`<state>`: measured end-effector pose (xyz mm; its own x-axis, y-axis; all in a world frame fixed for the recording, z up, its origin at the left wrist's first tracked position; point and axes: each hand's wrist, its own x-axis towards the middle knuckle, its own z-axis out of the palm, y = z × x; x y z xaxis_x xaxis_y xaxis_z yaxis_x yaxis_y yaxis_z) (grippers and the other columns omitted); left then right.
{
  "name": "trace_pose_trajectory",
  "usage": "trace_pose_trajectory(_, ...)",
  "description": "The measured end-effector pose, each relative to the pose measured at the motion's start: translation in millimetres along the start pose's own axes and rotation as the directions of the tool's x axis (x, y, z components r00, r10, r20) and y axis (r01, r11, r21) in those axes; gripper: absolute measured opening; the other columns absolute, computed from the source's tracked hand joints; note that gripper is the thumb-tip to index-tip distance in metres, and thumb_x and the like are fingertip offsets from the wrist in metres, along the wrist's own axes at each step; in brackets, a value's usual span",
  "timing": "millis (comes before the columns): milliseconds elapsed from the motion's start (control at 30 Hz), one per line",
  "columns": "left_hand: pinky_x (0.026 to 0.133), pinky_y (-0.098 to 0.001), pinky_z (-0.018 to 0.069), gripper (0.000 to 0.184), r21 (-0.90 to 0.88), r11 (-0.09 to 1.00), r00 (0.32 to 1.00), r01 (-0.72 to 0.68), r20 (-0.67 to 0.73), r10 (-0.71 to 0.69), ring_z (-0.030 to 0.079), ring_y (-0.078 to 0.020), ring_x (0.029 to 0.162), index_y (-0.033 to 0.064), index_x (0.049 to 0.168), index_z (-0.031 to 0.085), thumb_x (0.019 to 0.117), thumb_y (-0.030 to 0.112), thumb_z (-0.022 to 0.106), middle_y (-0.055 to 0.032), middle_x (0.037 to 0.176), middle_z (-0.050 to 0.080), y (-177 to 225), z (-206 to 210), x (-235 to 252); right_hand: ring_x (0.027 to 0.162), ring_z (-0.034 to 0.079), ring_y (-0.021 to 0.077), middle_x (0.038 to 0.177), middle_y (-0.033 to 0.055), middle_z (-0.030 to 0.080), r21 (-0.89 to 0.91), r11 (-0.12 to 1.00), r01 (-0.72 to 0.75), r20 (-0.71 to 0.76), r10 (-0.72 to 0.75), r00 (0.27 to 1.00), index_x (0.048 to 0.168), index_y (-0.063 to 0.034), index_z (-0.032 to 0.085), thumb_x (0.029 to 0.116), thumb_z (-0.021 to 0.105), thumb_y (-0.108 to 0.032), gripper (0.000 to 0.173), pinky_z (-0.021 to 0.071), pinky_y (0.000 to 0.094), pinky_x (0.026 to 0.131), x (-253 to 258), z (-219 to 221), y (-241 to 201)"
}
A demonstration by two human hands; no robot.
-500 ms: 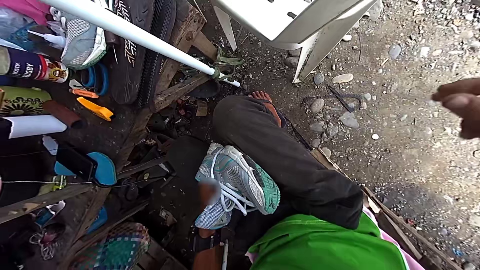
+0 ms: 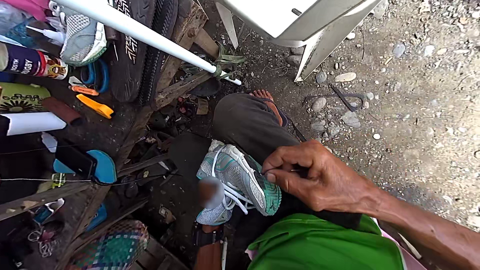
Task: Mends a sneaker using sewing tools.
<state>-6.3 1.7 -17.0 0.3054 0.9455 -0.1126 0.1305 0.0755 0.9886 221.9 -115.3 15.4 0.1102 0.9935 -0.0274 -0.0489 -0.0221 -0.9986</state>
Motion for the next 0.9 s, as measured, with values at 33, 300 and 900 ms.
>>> trace_pose_trajectory(33,0.075,-0.0056,0.0509,0.025,-0.031,0.999,0.998,0.035,-0.047,-0.036,0.064,0.015,0.078,0.008,0.088,0.055,0.0856,-0.017,0.052,0.017,0.075,0.07,0.7,2.5,-0.5,0.056,0.043,-0.0041,0.066,-0.0057,0.055,0.0,1.0,0.007,-0.001,-0.007,1.0,0.1,-0.0035,0.073,0.1002,0.062,-0.016,0.016,0.0339,0.0135,0.05,0.0,1.0,0.2)
trace_pose_trajectory(300,0.07,-0.008,0.054,0.037,-0.116,0.993,0.982,-0.033,-0.19,0.01,0.066,0.0114,0.071,0.0134,0.076,0.058,0.0864,-0.02,0.043,0.0142,0.071,0.072,-4.9,14.6,-1.0,0.055,0.042,-0.0045,0.066,-0.0053,0.055,0.035,0.999,-0.002,-0.018,0.003,1.0,0.1,-0.0016,0.072,0.1012,0.06,-0.014,0.018,0.0337,0.0131,0.051,-0.7,5.3,7.7)
trace_pose_trajectory(900,0.084,-0.0065,0.0503,0.021,0.025,0.978,0.978,-0.209,0.023,0.208,0.064,0.0157,0.087,0.0138,0.078,0.07,0.085,-0.005,0.065,0.019,0.083,0.074,-14.8,5.7,-15.5,0.058,0.061,0.0163,0.072,0.0017,0.064,-0.653,0.733,0.188,0.173,-0.097,0.98,0.111,-0.0116,0.073,0.1094,0.041,-0.043,0.045,0.0462,0.0345,0.05,0.5,-16.1,-23.6)
